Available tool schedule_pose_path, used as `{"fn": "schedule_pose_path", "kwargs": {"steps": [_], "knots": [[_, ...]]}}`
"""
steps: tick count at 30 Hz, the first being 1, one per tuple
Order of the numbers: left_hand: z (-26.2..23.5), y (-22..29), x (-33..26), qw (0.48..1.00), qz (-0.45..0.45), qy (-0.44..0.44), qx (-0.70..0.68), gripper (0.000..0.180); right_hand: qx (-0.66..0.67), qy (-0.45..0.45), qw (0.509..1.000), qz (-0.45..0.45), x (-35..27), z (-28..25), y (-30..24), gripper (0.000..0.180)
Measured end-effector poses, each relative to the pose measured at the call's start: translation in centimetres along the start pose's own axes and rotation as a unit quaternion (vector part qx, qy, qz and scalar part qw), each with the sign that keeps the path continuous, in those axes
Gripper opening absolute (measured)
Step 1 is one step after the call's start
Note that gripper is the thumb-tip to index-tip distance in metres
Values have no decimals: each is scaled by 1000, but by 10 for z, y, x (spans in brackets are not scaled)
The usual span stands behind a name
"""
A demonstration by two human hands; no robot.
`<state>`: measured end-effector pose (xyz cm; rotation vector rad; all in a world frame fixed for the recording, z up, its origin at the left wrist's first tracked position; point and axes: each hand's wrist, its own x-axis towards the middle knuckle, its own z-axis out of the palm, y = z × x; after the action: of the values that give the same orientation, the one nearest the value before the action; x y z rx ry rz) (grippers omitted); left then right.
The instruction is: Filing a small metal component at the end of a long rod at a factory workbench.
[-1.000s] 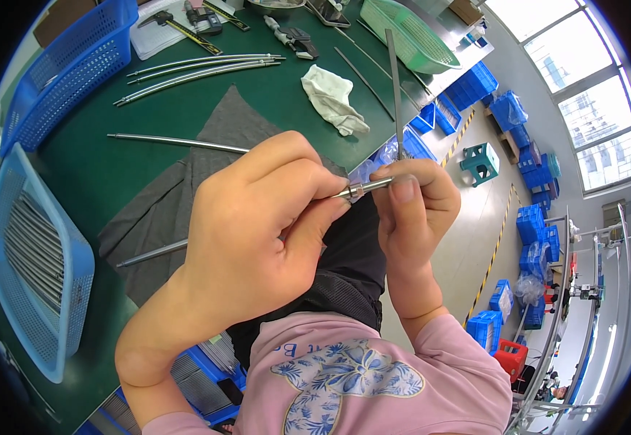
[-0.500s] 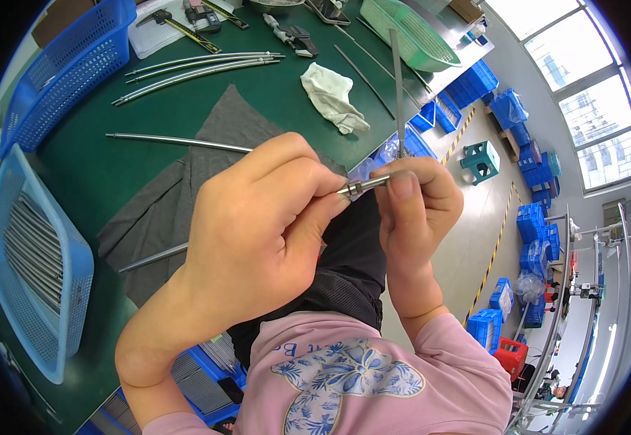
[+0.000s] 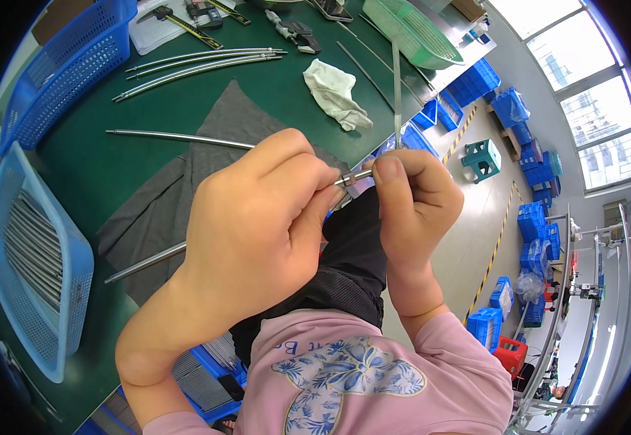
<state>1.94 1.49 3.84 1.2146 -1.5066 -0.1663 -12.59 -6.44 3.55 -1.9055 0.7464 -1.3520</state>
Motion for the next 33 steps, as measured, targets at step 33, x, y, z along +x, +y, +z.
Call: {"fn": "schedule_pose_path", "kwargs": {"steps": [33], "knots": [[55,-59,-33,975,-154,-80,136,14,-128,-198,967,-95,-80,-27,91,52]]}}
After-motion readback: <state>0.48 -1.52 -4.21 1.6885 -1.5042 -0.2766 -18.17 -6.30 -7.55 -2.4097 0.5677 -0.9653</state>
